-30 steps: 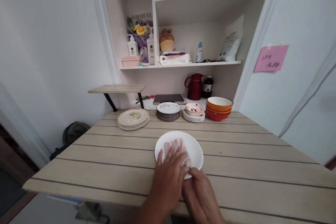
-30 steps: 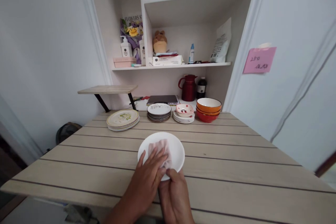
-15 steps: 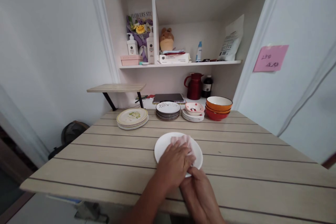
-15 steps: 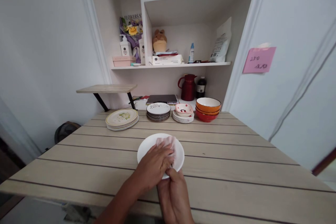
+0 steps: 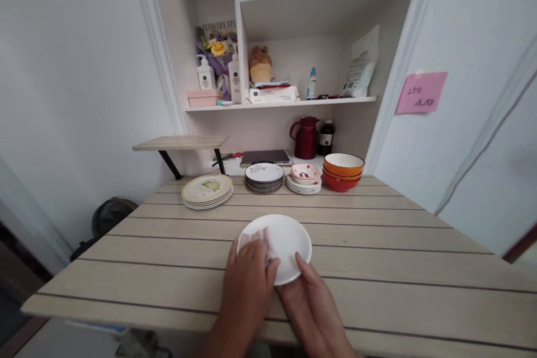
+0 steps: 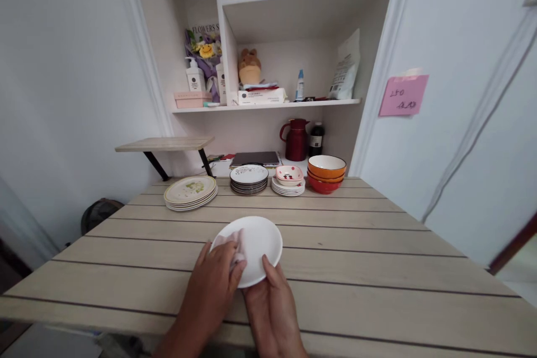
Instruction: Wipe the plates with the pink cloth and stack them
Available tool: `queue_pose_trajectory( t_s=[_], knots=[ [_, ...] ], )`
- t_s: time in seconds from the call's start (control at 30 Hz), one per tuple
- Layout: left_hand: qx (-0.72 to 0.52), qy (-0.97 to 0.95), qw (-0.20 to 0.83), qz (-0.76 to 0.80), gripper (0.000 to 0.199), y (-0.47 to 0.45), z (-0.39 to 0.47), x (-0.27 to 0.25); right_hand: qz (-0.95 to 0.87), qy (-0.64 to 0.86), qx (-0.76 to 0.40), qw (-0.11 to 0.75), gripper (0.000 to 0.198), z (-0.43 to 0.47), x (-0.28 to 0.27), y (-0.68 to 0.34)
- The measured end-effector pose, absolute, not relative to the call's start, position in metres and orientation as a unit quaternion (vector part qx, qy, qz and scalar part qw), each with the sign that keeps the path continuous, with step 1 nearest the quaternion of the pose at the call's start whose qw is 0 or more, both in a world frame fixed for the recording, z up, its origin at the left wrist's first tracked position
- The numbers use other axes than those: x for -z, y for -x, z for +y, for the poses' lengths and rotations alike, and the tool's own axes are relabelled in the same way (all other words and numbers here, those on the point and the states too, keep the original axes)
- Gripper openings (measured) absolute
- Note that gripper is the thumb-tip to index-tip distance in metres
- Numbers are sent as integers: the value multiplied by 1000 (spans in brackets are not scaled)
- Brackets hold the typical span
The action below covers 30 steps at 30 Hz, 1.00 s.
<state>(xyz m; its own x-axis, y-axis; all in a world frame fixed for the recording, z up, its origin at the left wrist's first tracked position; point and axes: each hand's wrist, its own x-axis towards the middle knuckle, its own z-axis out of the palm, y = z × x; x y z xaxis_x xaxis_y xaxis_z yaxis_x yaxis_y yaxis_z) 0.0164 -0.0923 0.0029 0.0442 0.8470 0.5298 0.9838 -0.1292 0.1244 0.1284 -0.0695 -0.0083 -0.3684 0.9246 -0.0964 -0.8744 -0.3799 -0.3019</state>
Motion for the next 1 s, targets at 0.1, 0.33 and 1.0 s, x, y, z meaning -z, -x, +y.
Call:
queue_pose_trajectory(
  t_s=[0.1, 0.33, 1.0],
  knots=[
    [260, 697, 191, -640, 41, 2, -99, 10, -95, 114, -825, 545, 44, -71, 4, -129],
    [298, 701, 227, -607, 56, 9, -111, 31, -121, 119, -830, 531, 44, -72, 6, -131],
    [304, 705, 230, -598, 61, 8, -115, 32, -143, 136, -822, 534, 52, -75, 6, -130]
  ],
)
